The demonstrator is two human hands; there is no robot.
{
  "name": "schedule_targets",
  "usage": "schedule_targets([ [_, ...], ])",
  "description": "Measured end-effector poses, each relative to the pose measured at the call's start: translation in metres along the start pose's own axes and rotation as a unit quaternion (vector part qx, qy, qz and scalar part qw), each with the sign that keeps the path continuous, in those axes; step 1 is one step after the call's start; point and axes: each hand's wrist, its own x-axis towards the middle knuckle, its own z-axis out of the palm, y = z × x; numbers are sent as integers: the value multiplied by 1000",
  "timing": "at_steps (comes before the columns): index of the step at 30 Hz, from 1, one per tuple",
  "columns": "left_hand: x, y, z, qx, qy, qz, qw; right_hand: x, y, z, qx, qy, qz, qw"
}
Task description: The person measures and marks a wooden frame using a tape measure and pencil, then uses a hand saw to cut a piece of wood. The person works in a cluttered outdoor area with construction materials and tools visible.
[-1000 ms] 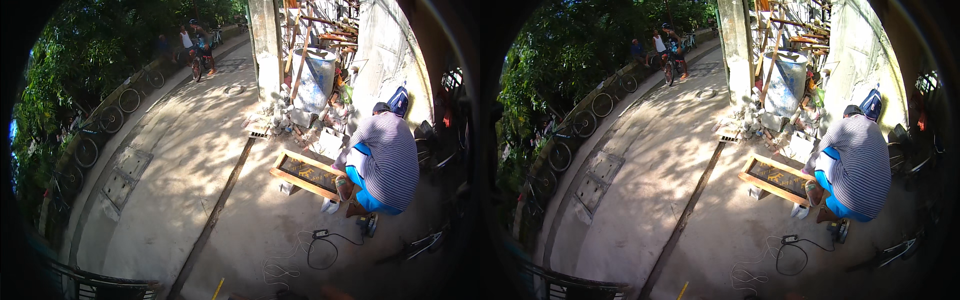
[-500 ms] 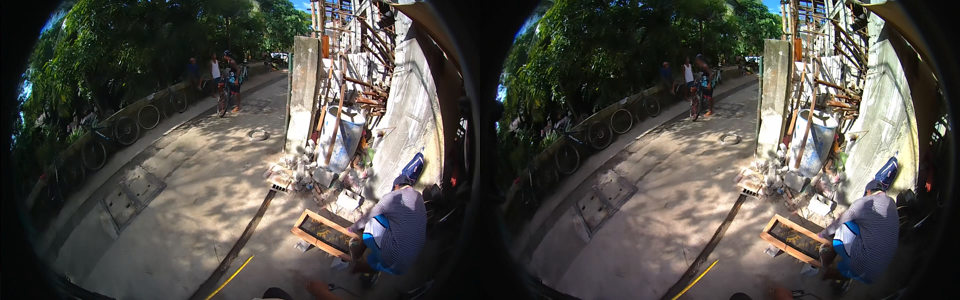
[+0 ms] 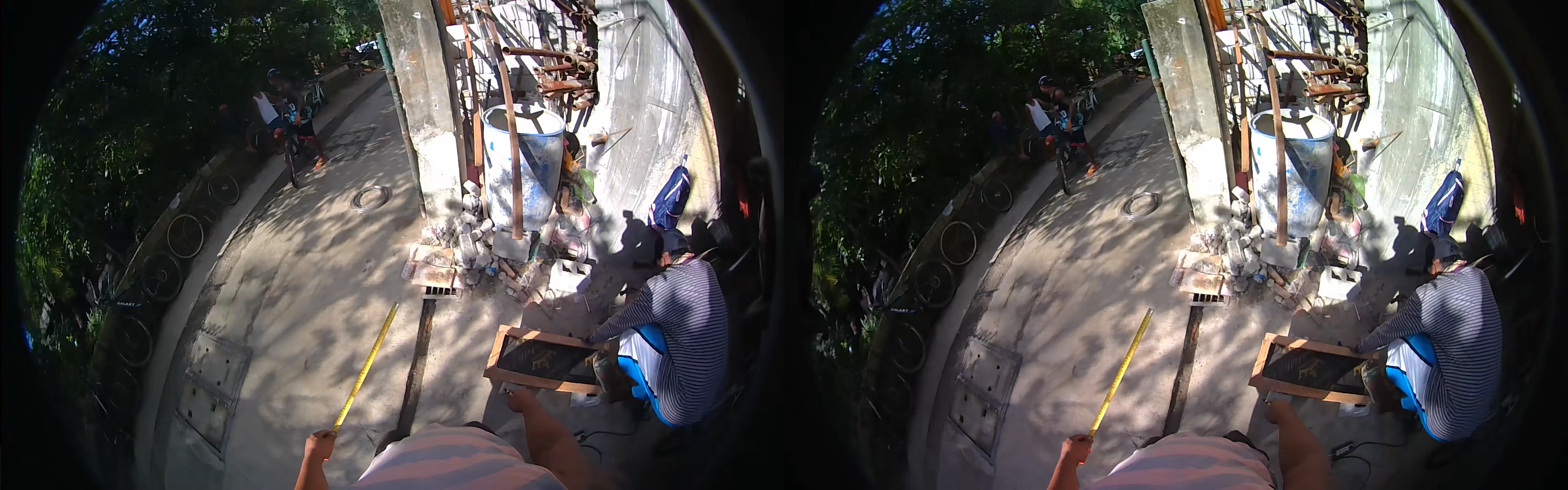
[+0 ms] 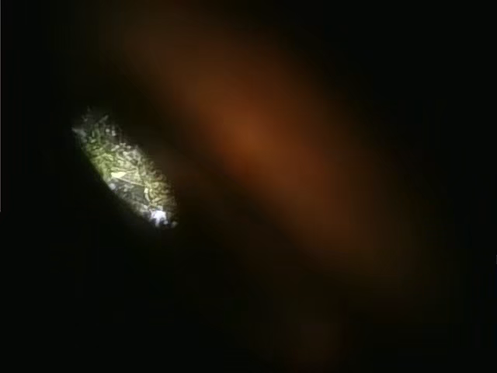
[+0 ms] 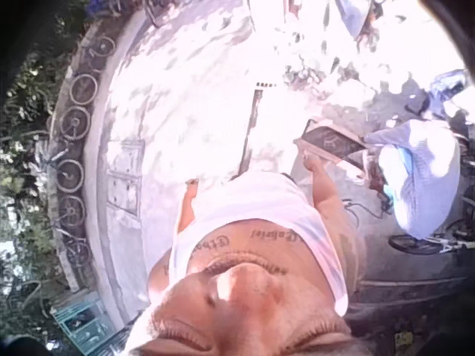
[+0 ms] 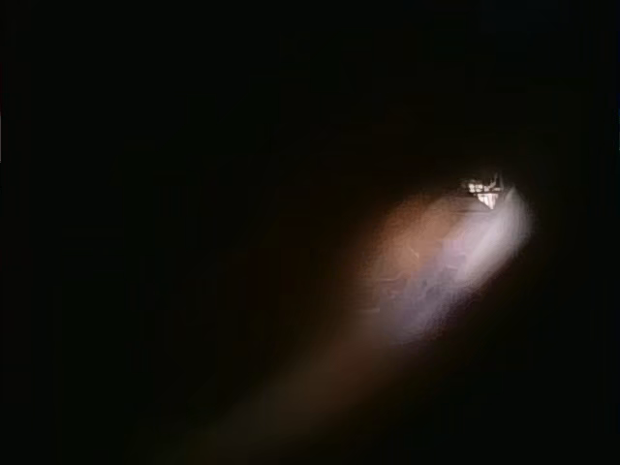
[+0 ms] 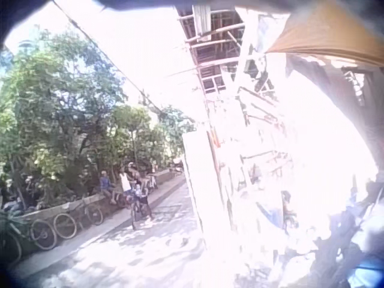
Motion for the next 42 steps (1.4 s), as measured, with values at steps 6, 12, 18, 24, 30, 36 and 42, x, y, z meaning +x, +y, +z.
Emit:
schedule_targets([
  [6, 156, 154, -91, 138, -6, 97, 986, 54, -154, -226, 209, 203, -143, 946],
  [12, 367, 422, -172, 305, -8, 309, 901, 126, -127, -186, 279, 225, 133, 924],
  [18, 419, 801, -152, 452, -20, 531, 716, 41, -145, -25, 294, -83, 427, 851],
  [24, 380, 1102, -73, 555, 32, 665, 499, 81, -193, 24, 465, -5, 537, 704],
  [30, 353, 1255, 34, 588, 12, 714, 379, 228, -182, -141, 512, 192, 498, 673],
  [36, 351, 1362, 114, 666, 10, 703, 250, 290, -172, -326, 550, 333, 425, 637],
  [42, 354, 1414, 182, 610, -47, 768, 188, 326, -250, -266, 539, 271, 564, 563],
])
